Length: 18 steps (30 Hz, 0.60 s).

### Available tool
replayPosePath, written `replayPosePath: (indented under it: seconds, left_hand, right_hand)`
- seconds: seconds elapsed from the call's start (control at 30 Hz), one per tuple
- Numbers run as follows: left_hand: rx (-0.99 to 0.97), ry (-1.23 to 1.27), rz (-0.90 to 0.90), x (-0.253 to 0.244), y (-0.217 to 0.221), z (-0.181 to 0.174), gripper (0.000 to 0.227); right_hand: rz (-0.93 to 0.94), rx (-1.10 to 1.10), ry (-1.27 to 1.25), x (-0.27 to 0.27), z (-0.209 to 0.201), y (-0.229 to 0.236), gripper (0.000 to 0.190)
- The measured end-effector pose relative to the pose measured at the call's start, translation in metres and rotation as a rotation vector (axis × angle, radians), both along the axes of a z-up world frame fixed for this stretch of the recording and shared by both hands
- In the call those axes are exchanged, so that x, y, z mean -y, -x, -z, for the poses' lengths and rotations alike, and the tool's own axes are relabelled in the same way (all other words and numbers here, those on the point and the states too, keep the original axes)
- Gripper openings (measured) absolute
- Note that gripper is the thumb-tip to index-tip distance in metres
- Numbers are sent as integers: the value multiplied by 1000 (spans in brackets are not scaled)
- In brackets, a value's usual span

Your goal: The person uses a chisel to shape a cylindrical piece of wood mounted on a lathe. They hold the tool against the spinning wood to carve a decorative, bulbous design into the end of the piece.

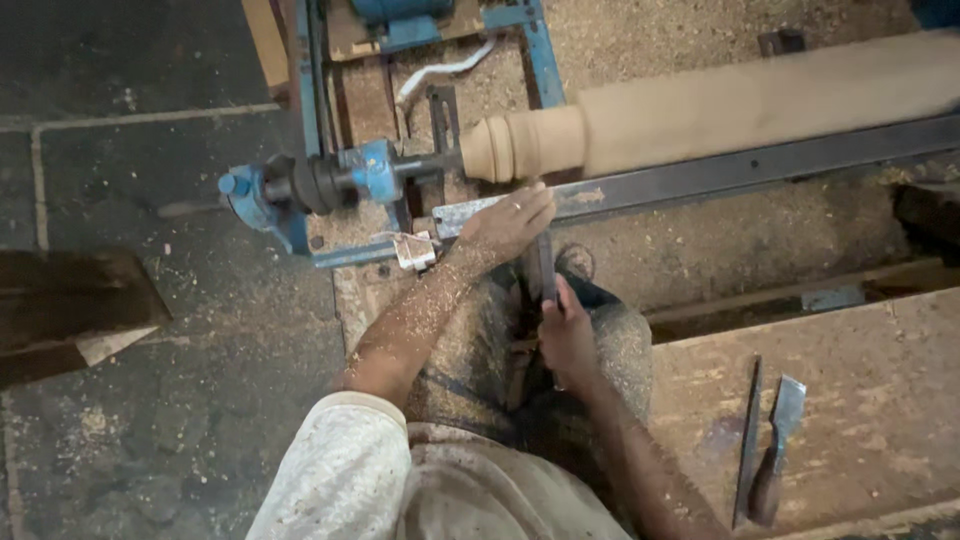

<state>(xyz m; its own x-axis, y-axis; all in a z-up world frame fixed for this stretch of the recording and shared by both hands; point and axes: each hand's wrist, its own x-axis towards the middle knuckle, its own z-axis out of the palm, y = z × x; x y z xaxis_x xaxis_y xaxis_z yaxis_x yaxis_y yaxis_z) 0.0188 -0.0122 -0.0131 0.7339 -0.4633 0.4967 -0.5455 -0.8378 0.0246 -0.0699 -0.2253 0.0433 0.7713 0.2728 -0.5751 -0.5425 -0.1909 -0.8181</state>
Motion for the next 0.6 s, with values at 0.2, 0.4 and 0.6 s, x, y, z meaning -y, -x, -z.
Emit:
replayPosePath:
  seconds: [0.2,0.4,0.6]
  left_hand:
    - [67,-58,-45,1,3,-18,41]
    - [89,-83,-57,4,0,-15,35]
    - [49,-243,-24,0,-10,6,39]
  right_hand:
    - [-112,-49,55,11,-30,-18,59]
    - [-271,237,243,33,-15,-35,54]
    - [-445,160,372,50,-16,-67,58]
